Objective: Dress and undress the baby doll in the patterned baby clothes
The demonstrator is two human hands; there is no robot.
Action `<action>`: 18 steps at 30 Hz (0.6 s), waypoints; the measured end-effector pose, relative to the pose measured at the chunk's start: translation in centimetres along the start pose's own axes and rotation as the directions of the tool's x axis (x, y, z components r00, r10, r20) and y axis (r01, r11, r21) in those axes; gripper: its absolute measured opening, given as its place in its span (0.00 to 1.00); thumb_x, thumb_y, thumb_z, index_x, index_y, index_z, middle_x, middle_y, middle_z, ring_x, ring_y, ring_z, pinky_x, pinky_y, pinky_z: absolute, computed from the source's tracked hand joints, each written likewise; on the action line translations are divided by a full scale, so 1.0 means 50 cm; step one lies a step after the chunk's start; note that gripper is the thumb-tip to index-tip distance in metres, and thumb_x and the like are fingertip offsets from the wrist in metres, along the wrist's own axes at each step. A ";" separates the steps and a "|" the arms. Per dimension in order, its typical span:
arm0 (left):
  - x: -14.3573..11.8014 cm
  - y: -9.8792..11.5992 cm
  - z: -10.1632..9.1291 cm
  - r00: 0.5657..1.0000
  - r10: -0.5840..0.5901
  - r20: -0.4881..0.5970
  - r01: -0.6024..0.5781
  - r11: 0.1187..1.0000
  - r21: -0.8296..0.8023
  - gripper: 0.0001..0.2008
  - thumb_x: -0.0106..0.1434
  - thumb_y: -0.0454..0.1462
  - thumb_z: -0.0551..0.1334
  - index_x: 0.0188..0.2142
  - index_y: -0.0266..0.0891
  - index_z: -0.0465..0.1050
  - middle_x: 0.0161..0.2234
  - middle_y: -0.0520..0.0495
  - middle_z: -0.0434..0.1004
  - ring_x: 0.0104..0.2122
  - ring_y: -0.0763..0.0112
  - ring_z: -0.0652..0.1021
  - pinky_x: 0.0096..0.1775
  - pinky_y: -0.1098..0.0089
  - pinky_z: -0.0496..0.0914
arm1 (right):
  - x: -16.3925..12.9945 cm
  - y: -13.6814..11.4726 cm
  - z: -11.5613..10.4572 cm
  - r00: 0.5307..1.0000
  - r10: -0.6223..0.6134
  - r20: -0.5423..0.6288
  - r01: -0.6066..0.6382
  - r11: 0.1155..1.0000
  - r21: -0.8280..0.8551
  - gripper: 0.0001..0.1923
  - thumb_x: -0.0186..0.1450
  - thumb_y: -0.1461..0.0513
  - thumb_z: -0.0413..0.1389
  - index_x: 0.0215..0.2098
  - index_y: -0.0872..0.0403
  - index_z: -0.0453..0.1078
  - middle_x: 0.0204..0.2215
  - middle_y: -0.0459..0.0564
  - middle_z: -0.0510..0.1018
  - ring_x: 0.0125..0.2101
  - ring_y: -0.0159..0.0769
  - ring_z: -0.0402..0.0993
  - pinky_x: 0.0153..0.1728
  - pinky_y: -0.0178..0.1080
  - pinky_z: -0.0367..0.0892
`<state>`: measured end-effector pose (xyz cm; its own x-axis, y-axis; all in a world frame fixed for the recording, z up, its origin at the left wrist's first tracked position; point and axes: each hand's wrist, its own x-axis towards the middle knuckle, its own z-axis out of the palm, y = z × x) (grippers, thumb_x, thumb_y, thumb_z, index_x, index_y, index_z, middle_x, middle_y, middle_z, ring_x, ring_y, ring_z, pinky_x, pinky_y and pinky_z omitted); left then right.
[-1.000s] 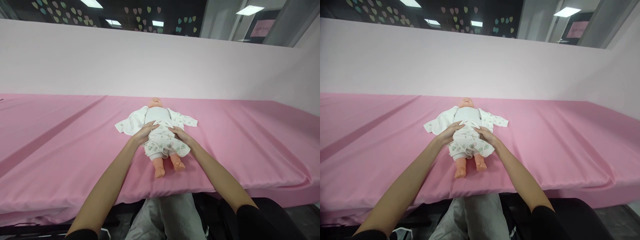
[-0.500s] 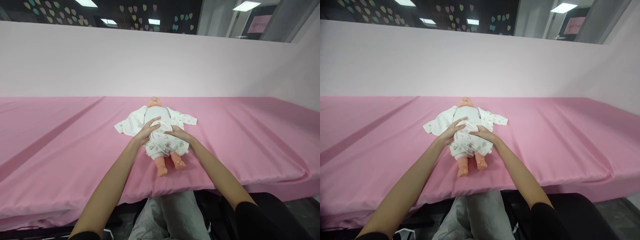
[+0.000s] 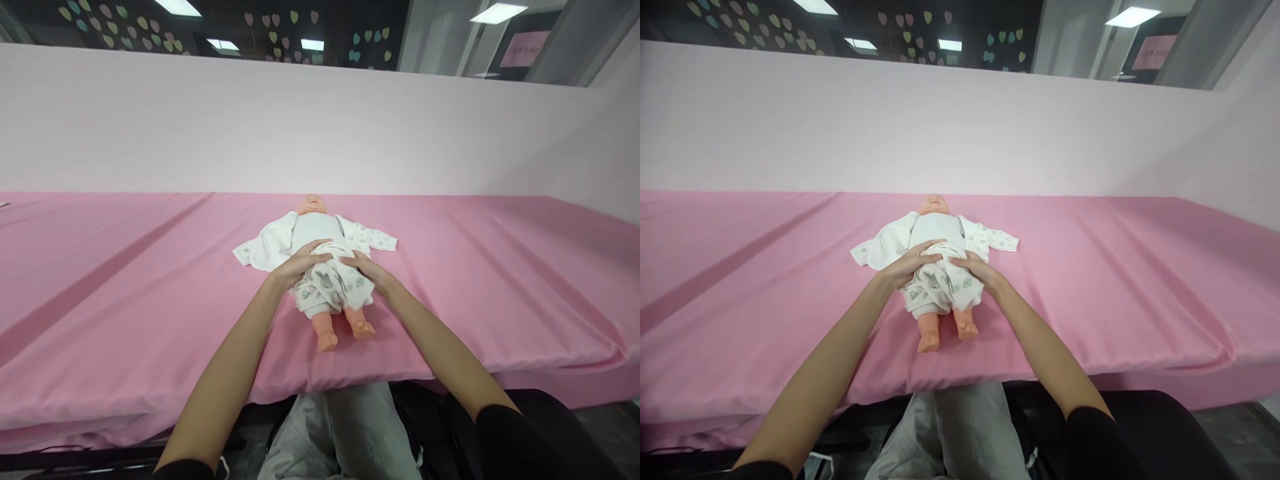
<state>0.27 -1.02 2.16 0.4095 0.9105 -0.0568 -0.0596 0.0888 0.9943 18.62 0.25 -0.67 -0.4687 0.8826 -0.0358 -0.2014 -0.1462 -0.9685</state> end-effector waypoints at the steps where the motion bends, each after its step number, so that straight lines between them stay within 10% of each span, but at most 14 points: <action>1: 0.001 -0.004 0.000 1.000 0.006 -0.024 -0.007 0.997 -0.071 0.31 0.51 0.37 0.67 0.54 0.42 0.62 0.44 0.44 0.73 0.39 0.67 0.76 0.38 0.70 0.72 | -0.003 -0.002 0.004 1.000 0.008 0.029 -0.008 1.000 -0.029 0.17 0.51 0.63 0.63 0.40 0.57 0.71 0.32 0.48 0.79 0.30 0.33 0.75 0.33 0.34 0.70; 8: 0.011 -0.023 -0.009 0.998 0.005 -0.061 -0.020 0.969 -0.245 0.28 0.52 0.34 0.66 0.52 0.42 0.62 0.27 0.52 0.73 0.26 0.76 0.74 0.29 0.75 0.70 | -0.006 -0.006 0.024 0.996 0.082 -0.029 -0.082 0.996 0.018 0.12 0.55 0.63 0.61 0.38 0.57 0.71 0.31 0.49 0.79 0.29 0.33 0.74 0.33 0.34 0.70; 18: 0.001 0.004 0.011 0.994 -0.052 0.097 0.038 0.989 0.142 0.27 0.46 0.40 0.70 0.45 0.42 0.64 0.33 0.50 0.73 0.32 0.69 0.75 0.31 0.73 0.69 | 0.014 0.028 0.017 0.968 0.010 -0.251 0.041 0.980 0.197 0.07 0.53 0.64 0.59 0.31 0.57 0.69 0.21 0.45 0.75 0.21 0.30 0.70 0.25 0.33 0.66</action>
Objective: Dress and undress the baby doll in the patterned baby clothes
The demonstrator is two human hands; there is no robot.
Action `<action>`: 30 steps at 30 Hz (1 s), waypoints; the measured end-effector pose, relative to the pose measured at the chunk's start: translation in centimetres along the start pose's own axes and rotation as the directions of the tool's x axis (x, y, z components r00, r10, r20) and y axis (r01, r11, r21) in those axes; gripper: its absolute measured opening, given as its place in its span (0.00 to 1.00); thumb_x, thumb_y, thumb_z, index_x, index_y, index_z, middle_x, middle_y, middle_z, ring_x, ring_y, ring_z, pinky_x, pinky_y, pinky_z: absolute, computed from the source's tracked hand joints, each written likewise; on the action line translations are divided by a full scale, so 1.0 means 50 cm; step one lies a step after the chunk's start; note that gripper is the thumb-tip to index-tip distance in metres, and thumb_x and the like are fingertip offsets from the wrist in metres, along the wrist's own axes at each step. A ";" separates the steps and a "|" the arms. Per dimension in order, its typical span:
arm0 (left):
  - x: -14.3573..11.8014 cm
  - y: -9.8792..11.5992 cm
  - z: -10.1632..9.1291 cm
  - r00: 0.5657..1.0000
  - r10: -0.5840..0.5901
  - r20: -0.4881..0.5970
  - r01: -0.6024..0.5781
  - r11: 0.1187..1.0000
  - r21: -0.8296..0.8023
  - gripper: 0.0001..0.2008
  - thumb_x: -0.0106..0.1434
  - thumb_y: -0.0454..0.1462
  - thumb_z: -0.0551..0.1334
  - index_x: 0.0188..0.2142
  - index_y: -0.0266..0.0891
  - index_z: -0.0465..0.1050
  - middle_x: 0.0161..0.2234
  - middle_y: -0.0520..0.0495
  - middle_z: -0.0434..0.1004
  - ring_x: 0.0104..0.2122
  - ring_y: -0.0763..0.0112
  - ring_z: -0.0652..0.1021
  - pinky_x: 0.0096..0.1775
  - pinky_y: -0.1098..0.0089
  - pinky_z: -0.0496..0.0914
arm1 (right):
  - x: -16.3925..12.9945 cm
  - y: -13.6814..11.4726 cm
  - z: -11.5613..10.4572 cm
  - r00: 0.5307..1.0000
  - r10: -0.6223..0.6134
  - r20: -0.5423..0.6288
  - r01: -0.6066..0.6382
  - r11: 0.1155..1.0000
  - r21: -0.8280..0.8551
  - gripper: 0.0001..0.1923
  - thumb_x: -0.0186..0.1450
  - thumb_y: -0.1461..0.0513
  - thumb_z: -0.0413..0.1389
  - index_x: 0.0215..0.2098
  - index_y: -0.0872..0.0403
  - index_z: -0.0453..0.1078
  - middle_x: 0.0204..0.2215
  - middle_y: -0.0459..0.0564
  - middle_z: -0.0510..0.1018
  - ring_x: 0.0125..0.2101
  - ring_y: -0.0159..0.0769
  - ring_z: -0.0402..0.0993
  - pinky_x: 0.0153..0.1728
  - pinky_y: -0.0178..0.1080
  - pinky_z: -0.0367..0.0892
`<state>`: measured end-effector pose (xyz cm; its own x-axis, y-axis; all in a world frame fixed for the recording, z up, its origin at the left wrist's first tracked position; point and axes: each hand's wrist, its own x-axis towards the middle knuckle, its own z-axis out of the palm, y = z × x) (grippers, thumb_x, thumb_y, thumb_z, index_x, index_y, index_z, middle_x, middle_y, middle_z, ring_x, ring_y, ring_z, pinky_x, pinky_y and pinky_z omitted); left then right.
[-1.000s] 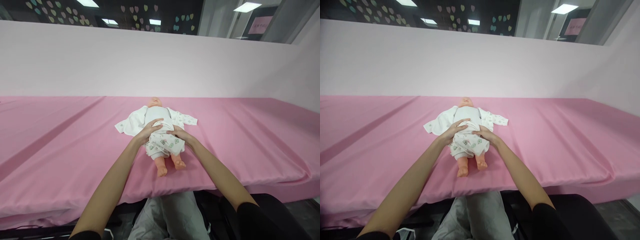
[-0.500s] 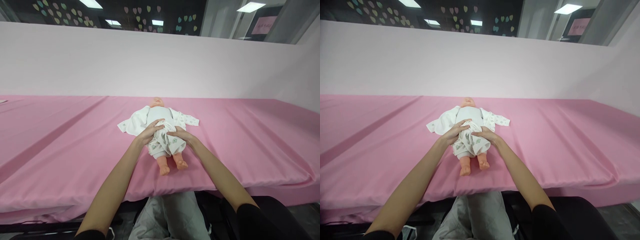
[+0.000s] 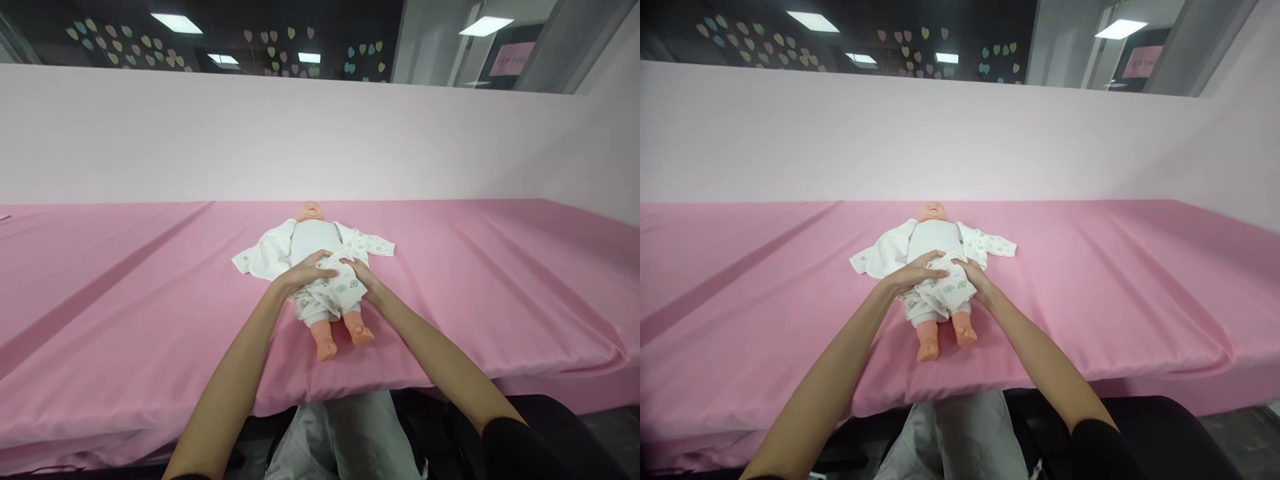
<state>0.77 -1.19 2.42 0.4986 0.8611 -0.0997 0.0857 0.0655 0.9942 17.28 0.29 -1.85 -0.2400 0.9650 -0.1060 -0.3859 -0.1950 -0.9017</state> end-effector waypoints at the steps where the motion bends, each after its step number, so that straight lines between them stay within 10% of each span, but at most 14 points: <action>1: -0.002 -0.001 -0.001 1.000 0.003 -0.001 -0.003 0.999 -0.049 0.27 0.46 0.40 0.70 0.45 0.42 0.63 0.33 0.51 0.73 0.32 0.70 0.75 0.31 0.73 0.69 | 0.000 -0.001 0.001 1.000 -0.007 0.017 0.007 1.000 -0.003 0.09 0.52 0.63 0.60 0.32 0.57 0.70 0.22 0.45 0.76 0.22 0.31 0.71 0.27 0.34 0.67; 9: 0.011 -0.035 -0.010 0.988 0.109 -0.114 -0.140 0.938 -0.318 0.22 0.46 0.37 0.69 0.39 0.42 0.63 0.28 0.57 0.70 0.24 0.79 0.72 0.27 0.78 0.66 | -0.004 -0.009 0.000 0.969 0.031 0.245 -0.008 0.995 -0.095 0.16 0.47 0.64 0.64 0.35 0.58 0.72 0.30 0.50 0.79 0.30 0.36 0.74 0.32 0.35 0.68; 30: 0.006 -0.039 -0.021 0.986 0.085 -0.141 -0.148 0.828 -0.540 0.22 0.52 0.31 0.65 0.46 0.36 0.65 0.31 0.49 0.74 0.28 0.75 0.76 0.32 0.75 0.71 | -0.017 -0.025 -0.014 0.933 0.086 0.351 -0.025 0.984 -0.175 0.20 0.48 0.64 0.65 0.39 0.57 0.71 0.34 0.50 0.78 0.34 0.34 0.74 0.36 0.34 0.68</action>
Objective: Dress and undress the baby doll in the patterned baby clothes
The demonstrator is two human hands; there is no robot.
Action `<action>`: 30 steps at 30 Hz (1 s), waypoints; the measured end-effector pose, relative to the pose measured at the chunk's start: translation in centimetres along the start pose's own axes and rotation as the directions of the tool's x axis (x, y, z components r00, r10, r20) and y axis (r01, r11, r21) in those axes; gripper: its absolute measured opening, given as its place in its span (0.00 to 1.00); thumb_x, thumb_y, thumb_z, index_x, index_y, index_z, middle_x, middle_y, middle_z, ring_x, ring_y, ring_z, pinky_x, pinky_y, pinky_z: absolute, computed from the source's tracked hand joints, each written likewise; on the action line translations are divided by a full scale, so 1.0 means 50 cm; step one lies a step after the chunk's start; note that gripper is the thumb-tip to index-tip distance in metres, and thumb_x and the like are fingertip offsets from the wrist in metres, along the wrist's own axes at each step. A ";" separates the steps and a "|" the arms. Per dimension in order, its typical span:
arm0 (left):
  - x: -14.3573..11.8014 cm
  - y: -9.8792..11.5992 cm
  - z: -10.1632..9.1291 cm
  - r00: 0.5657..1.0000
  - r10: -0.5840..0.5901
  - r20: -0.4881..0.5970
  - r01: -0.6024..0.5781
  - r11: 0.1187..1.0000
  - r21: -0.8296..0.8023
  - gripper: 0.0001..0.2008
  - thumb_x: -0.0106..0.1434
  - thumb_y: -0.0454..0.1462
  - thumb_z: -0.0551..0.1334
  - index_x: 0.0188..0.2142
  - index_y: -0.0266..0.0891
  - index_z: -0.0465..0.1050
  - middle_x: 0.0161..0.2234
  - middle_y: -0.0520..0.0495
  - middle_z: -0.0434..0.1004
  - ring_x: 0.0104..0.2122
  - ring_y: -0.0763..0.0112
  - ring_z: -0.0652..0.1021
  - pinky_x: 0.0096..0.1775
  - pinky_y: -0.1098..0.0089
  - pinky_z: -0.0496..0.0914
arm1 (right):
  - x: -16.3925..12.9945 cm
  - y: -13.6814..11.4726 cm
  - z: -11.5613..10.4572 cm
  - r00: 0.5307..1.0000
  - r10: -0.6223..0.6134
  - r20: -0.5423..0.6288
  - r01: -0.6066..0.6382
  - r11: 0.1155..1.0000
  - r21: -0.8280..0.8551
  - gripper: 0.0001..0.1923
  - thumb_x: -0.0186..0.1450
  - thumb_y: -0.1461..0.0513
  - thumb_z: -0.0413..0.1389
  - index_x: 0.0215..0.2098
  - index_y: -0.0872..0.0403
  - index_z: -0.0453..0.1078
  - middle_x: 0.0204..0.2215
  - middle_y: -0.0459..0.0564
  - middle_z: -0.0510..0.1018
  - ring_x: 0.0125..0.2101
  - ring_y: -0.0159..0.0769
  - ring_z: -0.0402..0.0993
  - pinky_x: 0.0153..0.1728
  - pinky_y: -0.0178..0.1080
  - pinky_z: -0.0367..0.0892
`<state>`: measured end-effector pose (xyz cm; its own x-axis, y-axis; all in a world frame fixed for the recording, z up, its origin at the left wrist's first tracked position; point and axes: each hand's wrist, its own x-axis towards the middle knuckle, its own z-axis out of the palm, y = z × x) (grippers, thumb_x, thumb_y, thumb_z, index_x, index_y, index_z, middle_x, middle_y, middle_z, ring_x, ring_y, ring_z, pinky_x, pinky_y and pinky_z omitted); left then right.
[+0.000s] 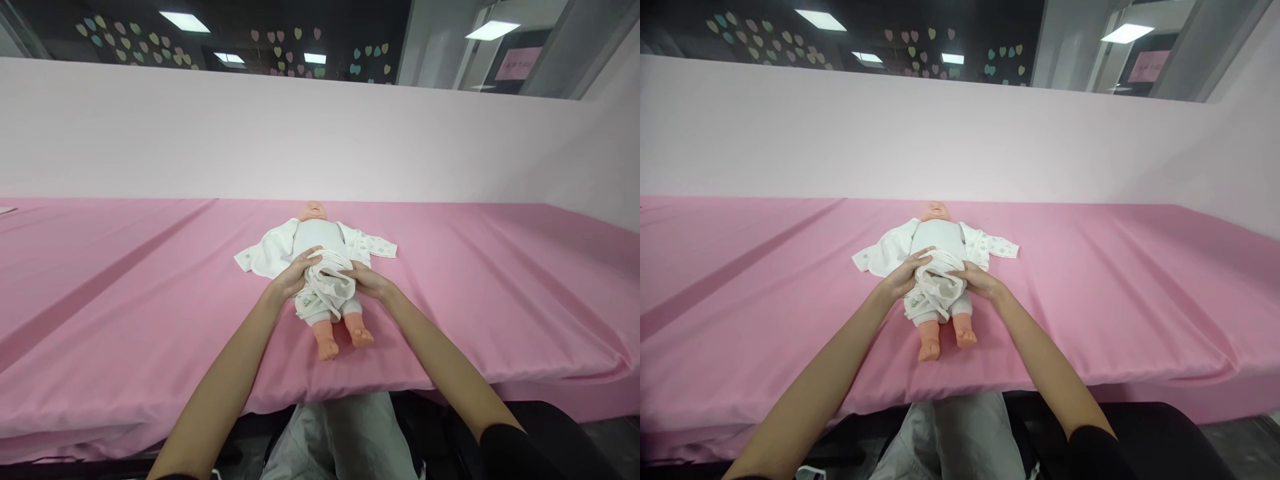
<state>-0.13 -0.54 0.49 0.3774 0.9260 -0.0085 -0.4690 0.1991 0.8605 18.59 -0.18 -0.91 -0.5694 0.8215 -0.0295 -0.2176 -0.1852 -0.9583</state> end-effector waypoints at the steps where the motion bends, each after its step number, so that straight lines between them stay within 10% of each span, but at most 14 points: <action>1: -0.001 0.001 0.001 1.000 -0.010 0.001 0.010 1.000 0.028 0.24 0.52 0.31 0.65 0.48 0.37 0.63 0.31 0.50 0.74 0.27 0.76 0.75 0.31 0.75 0.71 | 0.002 0.004 -0.002 1.000 -0.010 0.000 0.010 1.000 0.020 0.19 0.48 0.65 0.65 0.39 0.57 0.71 0.35 0.50 0.78 0.35 0.34 0.74 0.36 0.34 0.68; 17: -0.031 0.037 0.032 0.951 -0.119 0.287 -0.070 0.818 0.571 0.42 0.46 0.34 0.70 0.59 0.48 0.54 0.51 0.46 0.68 0.51 0.61 0.69 0.47 0.65 0.66 | 0.023 0.018 0.010 0.976 -0.028 -0.214 0.050 0.994 0.096 0.10 0.46 0.66 0.63 0.26 0.57 0.68 0.15 0.40 0.70 0.17 0.25 0.64 0.20 0.29 0.62; 30: -0.014 0.014 0.015 0.988 -0.090 0.127 0.047 0.950 0.310 0.31 0.54 0.34 0.65 0.57 0.44 0.60 0.48 0.43 0.72 0.44 0.67 0.74 0.42 0.71 0.69 | 0.013 0.017 -0.009 0.996 -0.086 -0.008 0.086 0.980 0.180 0.16 0.54 0.65 0.59 0.41 0.57 0.70 0.35 0.50 0.78 0.35 0.35 0.74 0.36 0.36 0.69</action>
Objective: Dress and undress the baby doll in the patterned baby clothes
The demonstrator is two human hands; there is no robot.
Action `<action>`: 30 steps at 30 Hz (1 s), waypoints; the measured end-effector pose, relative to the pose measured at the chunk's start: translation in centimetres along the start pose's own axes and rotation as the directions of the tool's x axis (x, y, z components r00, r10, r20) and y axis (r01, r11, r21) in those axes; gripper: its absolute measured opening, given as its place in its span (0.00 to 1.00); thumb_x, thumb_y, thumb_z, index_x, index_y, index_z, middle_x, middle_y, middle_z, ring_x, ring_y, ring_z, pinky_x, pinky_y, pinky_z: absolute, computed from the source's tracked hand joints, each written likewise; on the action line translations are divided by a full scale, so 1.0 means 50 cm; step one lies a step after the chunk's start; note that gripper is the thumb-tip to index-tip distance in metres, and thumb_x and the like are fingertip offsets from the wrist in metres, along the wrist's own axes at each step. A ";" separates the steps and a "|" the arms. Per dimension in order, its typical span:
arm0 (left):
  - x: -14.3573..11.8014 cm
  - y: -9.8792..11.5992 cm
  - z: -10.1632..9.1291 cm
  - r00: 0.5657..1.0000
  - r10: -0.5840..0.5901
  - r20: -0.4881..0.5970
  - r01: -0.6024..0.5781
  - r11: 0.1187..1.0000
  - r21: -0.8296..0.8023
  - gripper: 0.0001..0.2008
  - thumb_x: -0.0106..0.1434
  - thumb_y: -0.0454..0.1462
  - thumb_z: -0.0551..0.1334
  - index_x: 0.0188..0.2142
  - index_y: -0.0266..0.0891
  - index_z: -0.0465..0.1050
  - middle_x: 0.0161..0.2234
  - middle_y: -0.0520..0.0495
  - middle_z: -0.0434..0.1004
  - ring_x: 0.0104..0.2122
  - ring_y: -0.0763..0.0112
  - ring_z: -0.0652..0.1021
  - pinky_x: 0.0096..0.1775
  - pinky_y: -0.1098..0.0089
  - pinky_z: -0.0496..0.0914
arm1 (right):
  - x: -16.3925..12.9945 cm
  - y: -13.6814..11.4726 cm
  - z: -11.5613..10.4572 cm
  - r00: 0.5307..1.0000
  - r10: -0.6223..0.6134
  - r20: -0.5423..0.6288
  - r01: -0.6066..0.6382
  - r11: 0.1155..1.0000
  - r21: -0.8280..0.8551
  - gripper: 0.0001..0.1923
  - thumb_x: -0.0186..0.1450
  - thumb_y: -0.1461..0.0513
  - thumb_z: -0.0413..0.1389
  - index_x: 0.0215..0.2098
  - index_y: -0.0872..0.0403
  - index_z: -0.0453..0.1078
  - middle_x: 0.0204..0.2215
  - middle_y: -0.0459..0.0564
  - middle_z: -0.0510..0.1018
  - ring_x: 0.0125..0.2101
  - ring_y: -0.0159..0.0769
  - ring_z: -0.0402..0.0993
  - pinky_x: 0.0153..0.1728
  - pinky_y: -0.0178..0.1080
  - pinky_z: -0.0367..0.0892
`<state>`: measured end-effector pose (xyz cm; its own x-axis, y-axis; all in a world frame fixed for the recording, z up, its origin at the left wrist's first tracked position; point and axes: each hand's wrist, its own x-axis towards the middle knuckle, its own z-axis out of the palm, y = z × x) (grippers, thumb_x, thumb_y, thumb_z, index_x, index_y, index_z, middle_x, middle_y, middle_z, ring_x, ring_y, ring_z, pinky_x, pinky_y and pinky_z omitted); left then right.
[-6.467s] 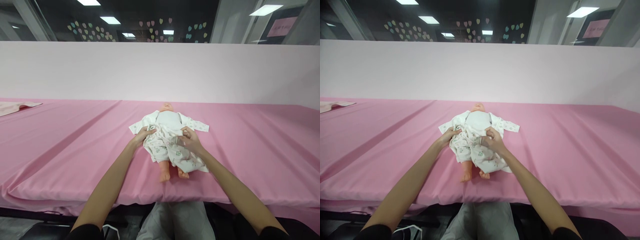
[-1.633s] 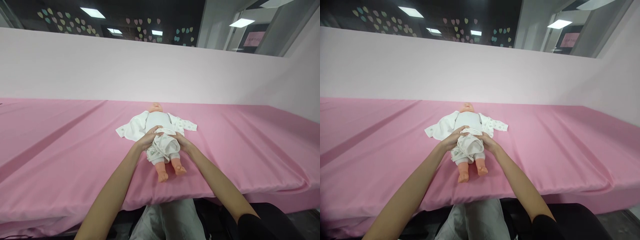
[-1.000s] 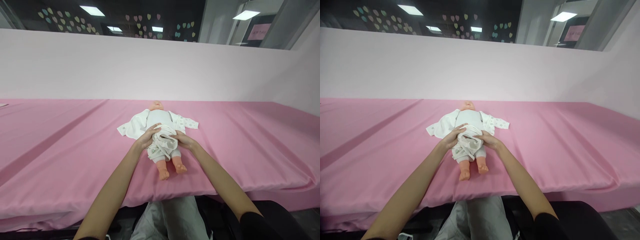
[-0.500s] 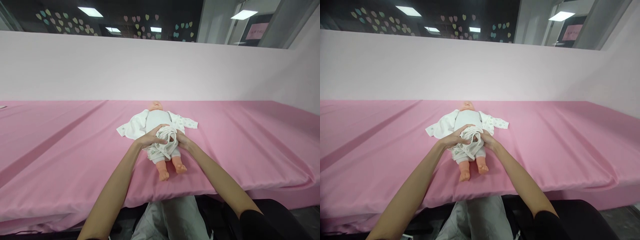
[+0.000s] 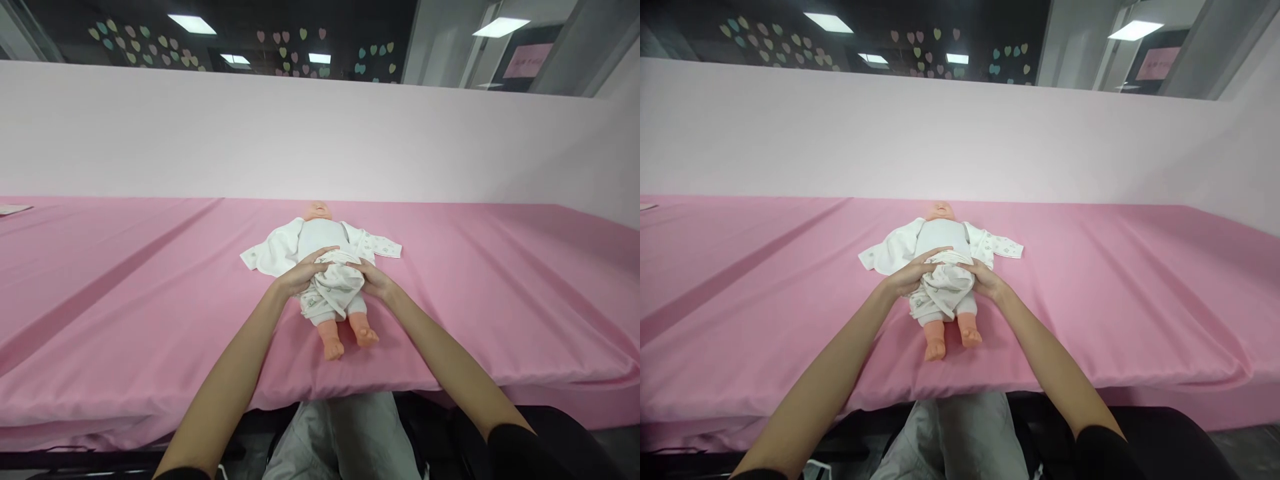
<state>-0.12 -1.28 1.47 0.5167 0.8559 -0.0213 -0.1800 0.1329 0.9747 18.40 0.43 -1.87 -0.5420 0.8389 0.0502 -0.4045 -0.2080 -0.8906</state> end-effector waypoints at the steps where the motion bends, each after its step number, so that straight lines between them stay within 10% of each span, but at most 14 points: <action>1: 0.002 -0.003 -0.001 1.000 0.001 -0.022 -0.001 0.999 -0.038 0.30 0.54 0.34 0.65 0.56 0.43 0.60 0.47 0.43 0.72 0.43 0.68 0.75 0.41 0.72 0.69 | 0.001 0.001 -0.001 1.000 0.000 -0.013 0.000 1.000 -0.006 0.16 0.54 0.65 0.60 0.41 0.57 0.70 0.34 0.49 0.78 0.35 0.35 0.75 0.35 0.35 0.69; 12: -0.017 0.008 0.007 0.999 0.009 0.047 -0.010 1.000 0.011 0.43 0.45 0.26 0.67 0.59 0.48 0.55 0.44 0.46 0.73 0.42 0.67 0.75 0.40 0.69 0.70 | 0.007 0.007 -0.006 0.999 -0.028 -0.039 0.028 1.000 0.009 0.21 0.46 0.70 0.61 0.39 0.56 0.69 0.36 0.50 0.79 0.37 0.38 0.75 0.37 0.38 0.70; 24: -0.009 0.002 -0.011 0.993 0.045 0.106 -0.017 0.969 -0.246 0.40 0.46 0.27 0.61 0.60 0.40 0.54 0.31 0.46 0.75 0.24 0.74 0.73 0.26 0.76 0.67 | 0.001 0.004 0.022 0.988 -0.071 -0.135 0.064 0.996 -0.059 0.16 0.56 0.54 0.58 0.39 0.55 0.68 0.31 0.48 0.77 0.32 0.35 0.73 0.36 0.38 0.68; 28: -0.017 0.004 -0.010 0.992 0.091 0.090 -0.067 0.967 -0.246 0.40 0.49 0.27 0.62 0.61 0.41 0.52 0.24 0.52 0.71 0.20 0.79 0.69 0.24 0.77 0.64 | 0.009 0.009 -0.007 0.855 -0.352 -0.380 0.227 0.914 -0.337 0.11 0.60 0.55 0.49 0.36 0.52 0.65 0.25 0.44 0.72 0.25 0.31 0.68 0.27 0.34 0.65; 30: -0.017 0.003 -0.009 0.991 0.109 0.075 -0.087 0.964 -0.250 0.40 0.49 0.27 0.63 0.61 0.42 0.53 0.22 0.54 0.68 0.19 0.80 0.68 0.24 0.78 0.63 | 0.007 0.008 -0.031 0.793 -0.548 -0.267 0.280 0.717 -0.639 0.07 0.58 0.62 0.47 0.34 0.52 0.65 0.26 0.45 0.72 0.27 0.32 0.68 0.28 0.34 0.64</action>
<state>-0.97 -1.76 1.52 0.5555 0.8253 0.1018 -0.4274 0.1784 0.8863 19.18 1.39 -2.91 -0.0117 0.9135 0.4067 0.0291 0.4069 -0.9130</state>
